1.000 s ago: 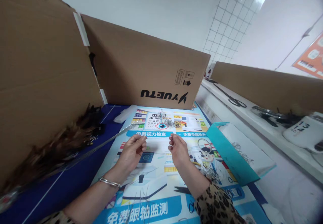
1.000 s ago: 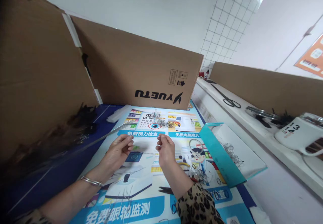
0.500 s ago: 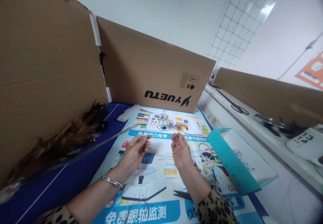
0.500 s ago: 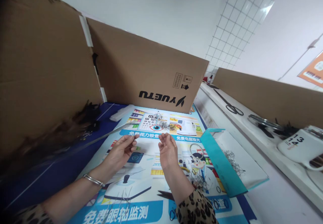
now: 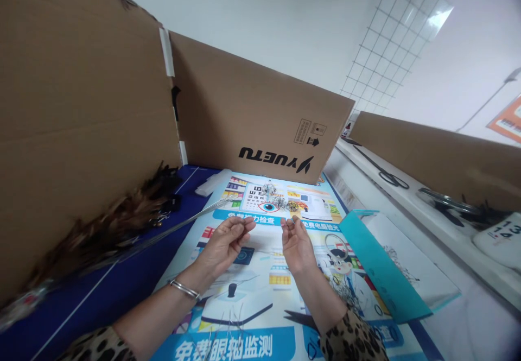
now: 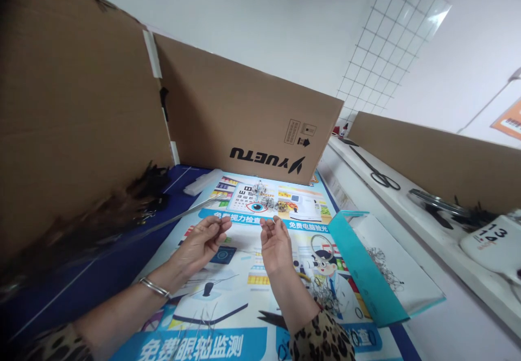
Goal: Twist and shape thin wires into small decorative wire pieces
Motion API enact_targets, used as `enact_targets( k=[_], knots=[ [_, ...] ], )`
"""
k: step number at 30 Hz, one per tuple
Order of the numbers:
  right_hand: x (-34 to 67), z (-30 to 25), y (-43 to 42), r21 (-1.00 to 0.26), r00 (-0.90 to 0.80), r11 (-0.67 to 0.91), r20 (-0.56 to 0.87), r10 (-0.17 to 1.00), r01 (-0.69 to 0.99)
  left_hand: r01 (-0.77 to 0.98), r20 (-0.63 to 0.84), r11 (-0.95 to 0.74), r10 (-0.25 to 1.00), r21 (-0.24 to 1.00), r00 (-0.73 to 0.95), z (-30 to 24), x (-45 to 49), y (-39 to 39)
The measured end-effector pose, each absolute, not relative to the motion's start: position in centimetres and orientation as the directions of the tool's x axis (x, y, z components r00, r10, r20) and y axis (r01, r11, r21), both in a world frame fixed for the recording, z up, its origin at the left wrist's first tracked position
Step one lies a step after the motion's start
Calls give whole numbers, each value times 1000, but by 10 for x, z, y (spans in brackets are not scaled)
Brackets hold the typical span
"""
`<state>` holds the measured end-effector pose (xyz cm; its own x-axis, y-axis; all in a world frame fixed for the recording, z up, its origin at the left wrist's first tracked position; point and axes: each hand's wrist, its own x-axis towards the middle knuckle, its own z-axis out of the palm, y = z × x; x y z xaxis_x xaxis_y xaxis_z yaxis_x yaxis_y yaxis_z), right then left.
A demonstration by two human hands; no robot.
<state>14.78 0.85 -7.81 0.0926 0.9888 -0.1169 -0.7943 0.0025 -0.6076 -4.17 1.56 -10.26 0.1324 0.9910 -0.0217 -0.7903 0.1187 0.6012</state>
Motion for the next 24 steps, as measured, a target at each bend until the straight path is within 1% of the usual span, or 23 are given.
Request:
enact_targets(
  k=[5, 8, 14, 16, 20, 24],
  knots=[
    [146, -72, 6, -579, 68, -16, -123, 990, -815, -806, -49, 150, 988, 573, 149, -98, -44, 13],
    [147, -69, 5, -570, 45, -11, -85, 995, -821, -809, -47, 169, 984, 563, 173, -96, -43, 12],
    [148, -62, 2, -583, -18, -47, -54, 998, -811, -832, 48, 143, 979, 536, 199, -90, -41, 10],
    [146, -59, 0, -584, -35, -42, -23, 999, -811, -839, 52, 150, 977, 523, 207, -87, -41, 9],
    [143, -51, -3, -606, -23, 1, 32, 999, -795, -858, 36, 191, 971, 477, 236, -82, -38, 7],
    [144, -44, -5, -627, 2, 9, 11, 1000, -779, -843, 20, 236, 960, 484, 280, -80, -37, 4]
  ],
)
